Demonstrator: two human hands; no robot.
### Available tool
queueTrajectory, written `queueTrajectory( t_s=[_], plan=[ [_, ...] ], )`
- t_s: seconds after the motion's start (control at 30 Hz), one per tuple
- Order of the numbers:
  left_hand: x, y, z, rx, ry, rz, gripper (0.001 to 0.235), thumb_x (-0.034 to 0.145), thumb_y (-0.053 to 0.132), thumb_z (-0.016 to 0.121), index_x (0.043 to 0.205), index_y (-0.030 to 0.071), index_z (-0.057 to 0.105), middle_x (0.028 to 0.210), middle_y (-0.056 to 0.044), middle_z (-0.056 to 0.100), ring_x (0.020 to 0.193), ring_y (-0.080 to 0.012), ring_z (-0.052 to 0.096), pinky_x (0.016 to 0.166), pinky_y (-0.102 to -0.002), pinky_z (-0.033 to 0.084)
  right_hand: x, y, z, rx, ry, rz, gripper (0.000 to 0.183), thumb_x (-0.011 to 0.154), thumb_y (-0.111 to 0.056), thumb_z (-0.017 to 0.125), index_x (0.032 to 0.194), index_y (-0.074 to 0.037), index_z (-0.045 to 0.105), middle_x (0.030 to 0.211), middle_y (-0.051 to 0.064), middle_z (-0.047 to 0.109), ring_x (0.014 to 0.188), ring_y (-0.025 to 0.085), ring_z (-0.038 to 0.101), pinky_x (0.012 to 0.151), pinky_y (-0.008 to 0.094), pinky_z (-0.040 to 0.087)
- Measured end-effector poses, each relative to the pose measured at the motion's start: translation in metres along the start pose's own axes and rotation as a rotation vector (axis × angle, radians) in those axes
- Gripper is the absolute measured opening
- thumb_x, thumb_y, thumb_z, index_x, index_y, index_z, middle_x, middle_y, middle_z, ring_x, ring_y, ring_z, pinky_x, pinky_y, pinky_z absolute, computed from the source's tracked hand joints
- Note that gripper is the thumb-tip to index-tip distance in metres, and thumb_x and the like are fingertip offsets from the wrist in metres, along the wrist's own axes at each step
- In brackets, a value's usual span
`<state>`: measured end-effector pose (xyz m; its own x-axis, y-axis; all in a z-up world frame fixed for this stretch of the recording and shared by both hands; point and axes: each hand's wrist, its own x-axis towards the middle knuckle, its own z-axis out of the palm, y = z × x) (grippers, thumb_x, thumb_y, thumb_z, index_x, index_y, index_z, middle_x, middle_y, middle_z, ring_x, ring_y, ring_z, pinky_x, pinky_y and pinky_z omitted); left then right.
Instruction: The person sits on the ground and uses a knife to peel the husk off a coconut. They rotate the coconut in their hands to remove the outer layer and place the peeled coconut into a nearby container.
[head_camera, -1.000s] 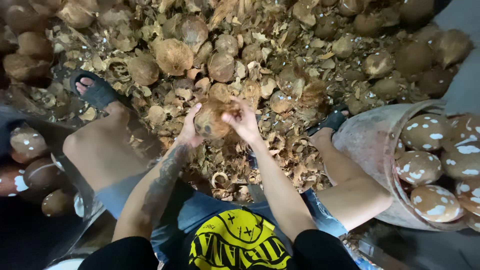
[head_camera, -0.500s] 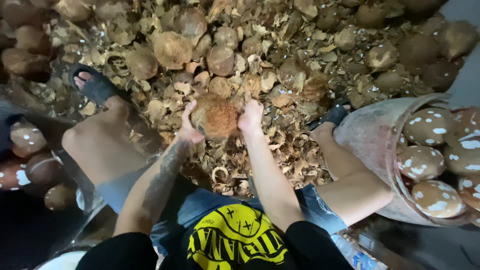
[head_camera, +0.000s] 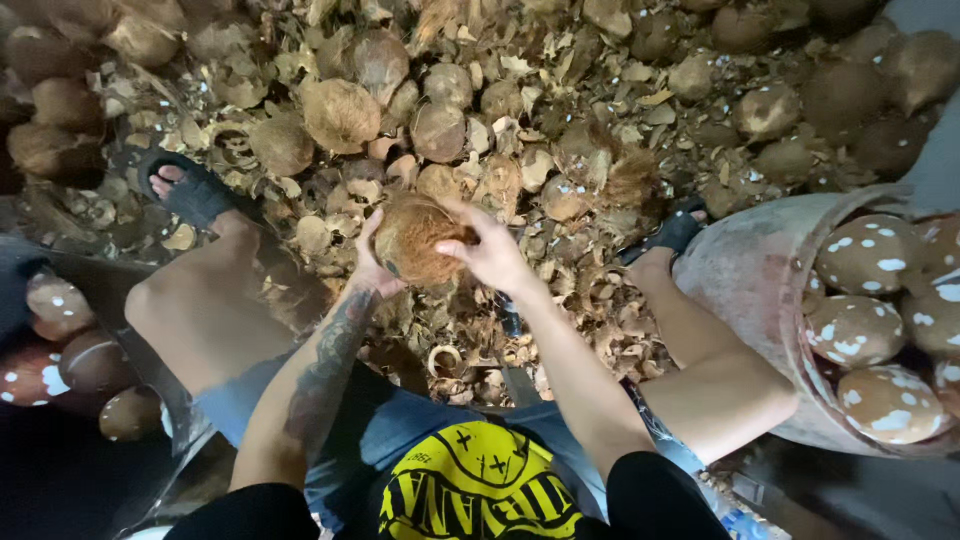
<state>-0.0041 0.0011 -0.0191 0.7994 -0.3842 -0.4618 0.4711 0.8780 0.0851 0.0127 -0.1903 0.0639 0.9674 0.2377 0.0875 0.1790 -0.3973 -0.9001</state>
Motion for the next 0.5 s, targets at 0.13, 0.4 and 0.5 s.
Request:
queueTrajectory(
  t_s=[0.13,0.4,0.5],
  plan=[
    [0.001,0.006,-0.005,0.097,0.05,-0.069,0.079,0.081,0.061,0.074,0.141,0.011,0.066,0.147,-0.021,0.062,0.131,-0.046,0.06,0.112,-0.07,0.044,-0.003,0.036,0.025,-0.018,0.022,-0.191,0.029,0.091,-0.021,0.084,0.118,-0.013,0.078,0.101,0.012,0.075,0.096,0.039,0.074,0.087,0.046,0.058],
    [0.017,0.009,-0.019,0.186,0.013,-0.047,0.073,0.084,0.058,0.072,0.141,0.013,0.067,0.148,-0.018,0.062,0.135,-0.0436,0.058,0.117,-0.065,0.042,0.005,0.043,0.05,-0.109,0.334,-0.115,0.004,0.098,-0.013,0.073,0.096,-0.013,0.07,0.081,0.009,0.077,0.082,0.037,0.076,0.072,0.043,0.06],
    [0.01,0.002,-0.027,0.175,0.079,-0.002,0.071,0.081,0.056,0.073,0.139,0.014,0.07,0.143,-0.016,0.067,0.131,-0.0418,0.062,0.117,-0.063,0.042,0.014,0.049,0.042,0.525,0.622,0.623,0.017,0.103,-0.014,0.067,0.113,-0.001,0.067,0.104,0.011,0.07,0.082,0.018,0.061,0.066,0.026,0.049]
  ],
)
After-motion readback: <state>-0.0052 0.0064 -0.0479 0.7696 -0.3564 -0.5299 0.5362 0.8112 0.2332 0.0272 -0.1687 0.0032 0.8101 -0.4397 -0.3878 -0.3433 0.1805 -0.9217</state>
